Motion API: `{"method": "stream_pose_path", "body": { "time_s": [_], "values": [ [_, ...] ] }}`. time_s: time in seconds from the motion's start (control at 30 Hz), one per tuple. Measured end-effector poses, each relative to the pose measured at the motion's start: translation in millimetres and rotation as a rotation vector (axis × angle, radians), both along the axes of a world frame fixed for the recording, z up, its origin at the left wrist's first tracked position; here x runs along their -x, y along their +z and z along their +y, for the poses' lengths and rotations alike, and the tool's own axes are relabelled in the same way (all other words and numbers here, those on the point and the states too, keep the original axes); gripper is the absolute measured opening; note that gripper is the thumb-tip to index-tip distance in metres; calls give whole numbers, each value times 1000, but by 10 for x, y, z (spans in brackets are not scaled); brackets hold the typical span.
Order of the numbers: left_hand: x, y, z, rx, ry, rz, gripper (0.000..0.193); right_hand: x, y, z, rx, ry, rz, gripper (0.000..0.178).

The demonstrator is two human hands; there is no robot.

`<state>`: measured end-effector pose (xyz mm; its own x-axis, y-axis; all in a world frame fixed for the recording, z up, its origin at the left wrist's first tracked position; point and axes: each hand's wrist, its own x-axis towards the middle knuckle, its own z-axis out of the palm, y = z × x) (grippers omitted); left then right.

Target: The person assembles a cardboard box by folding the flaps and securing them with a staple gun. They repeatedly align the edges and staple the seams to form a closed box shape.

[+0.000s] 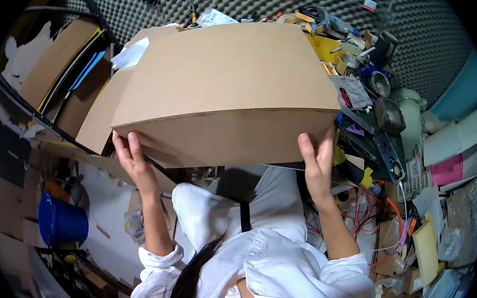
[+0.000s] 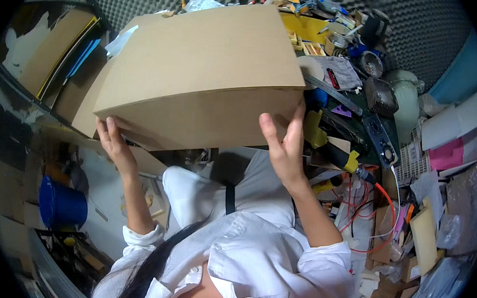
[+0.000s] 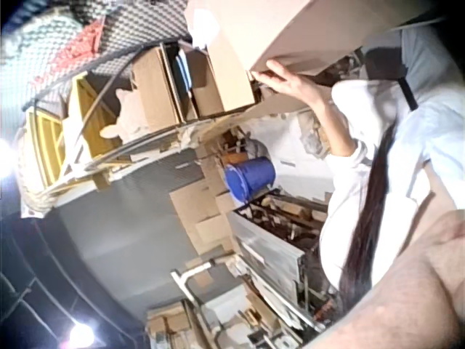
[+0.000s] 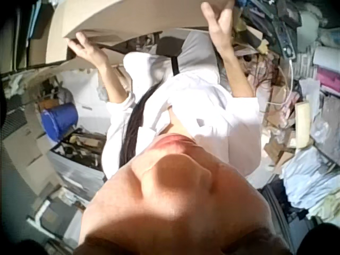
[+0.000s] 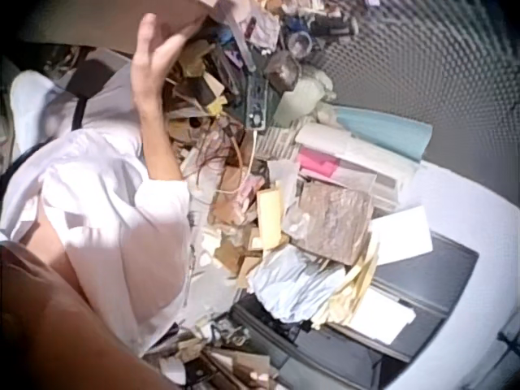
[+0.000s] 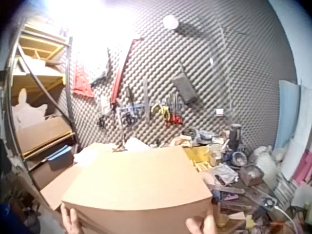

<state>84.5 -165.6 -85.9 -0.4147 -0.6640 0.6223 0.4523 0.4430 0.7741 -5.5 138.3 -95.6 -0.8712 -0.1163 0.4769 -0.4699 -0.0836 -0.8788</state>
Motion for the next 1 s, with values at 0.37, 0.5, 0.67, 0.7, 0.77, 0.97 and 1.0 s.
{"method": "stream_pose_path", "body": {
  "time_s": [0.37,0.5,0.67,0.7,0.77,0.97,1.0],
  "values": [
    [-131,-111,-767,-90,112,-22,64,-968,-362,-37,-312,127,364,104],
    [-141,118,-87,-37,176,124,76,-612,-570,77,-234,111,423,74],
    [-272,203,781,150,125,-47,94,248,-251,-202,83,5,48,60],
    [-296,180,912,233,127,-14,98,441,-258,-260,148,35,-1,60],
    [-458,147,1134,409,135,43,105,656,-311,-396,285,99,-109,61],
    [-701,-84,1339,728,275,-248,113,344,-243,-373,232,7,-191,63],
    [-741,-140,1261,701,289,-233,111,242,-227,-301,208,17,-199,62]
  ]
}}
